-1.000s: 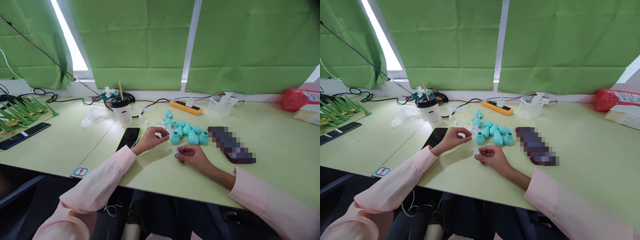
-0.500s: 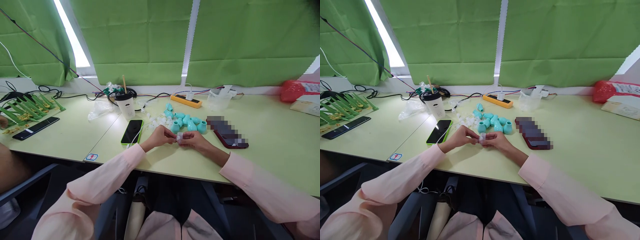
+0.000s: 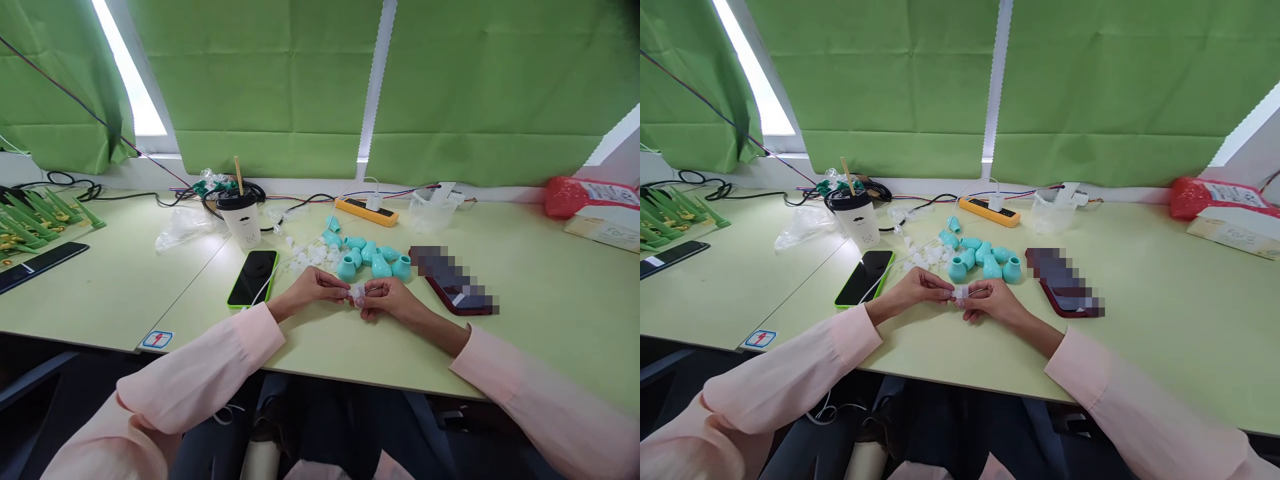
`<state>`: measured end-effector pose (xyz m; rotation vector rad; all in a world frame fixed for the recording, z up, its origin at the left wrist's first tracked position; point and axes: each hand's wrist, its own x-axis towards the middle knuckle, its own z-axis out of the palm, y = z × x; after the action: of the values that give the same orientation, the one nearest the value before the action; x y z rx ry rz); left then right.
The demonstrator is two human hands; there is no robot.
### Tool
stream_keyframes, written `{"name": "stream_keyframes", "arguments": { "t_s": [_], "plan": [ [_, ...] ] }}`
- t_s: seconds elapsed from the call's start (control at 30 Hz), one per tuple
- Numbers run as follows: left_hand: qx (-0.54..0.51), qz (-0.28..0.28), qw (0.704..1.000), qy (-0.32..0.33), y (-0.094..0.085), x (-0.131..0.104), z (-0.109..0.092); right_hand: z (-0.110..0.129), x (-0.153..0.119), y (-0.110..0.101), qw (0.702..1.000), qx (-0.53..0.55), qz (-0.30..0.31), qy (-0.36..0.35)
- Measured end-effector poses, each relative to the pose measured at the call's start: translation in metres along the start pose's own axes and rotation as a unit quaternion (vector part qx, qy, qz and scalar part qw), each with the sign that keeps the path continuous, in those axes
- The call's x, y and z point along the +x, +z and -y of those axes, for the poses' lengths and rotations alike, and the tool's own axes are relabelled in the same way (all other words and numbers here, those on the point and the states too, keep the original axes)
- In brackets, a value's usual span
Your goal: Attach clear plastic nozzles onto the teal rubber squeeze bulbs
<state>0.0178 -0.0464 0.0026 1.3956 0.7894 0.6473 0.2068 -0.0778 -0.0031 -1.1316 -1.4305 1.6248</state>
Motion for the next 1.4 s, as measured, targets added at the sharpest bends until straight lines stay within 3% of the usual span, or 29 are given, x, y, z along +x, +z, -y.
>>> {"name": "stream_keyframes", "arguments": {
  "t_s": [0.2,0.37,0.73,1.03,1.4],
  "plan": [
    [-0.022,0.024,0.999,0.001,-0.010,0.012,-0.004,0.001,0.003,0.000,0.999,-0.013,-0.032,0.010],
    [0.003,0.052,0.999,-0.012,-0.008,0.012,-0.008,0.000,0.006,0.001,0.999,-0.023,-0.021,0.031],
    [0.027,0.003,1.000,0.013,0.001,-0.001,-0.007,0.002,0.001,0.007,0.998,-0.053,-0.017,0.024],
    [0.024,0.020,0.999,-0.032,0.001,-0.003,-0.010,-0.004,-0.003,0.013,0.998,-0.052,-0.032,0.003],
    [0.014,0.028,0.999,-0.020,0.004,-0.005,-0.013,-0.002,-0.005,0.017,0.999,-0.022,-0.040,-0.009]
  ]
}}
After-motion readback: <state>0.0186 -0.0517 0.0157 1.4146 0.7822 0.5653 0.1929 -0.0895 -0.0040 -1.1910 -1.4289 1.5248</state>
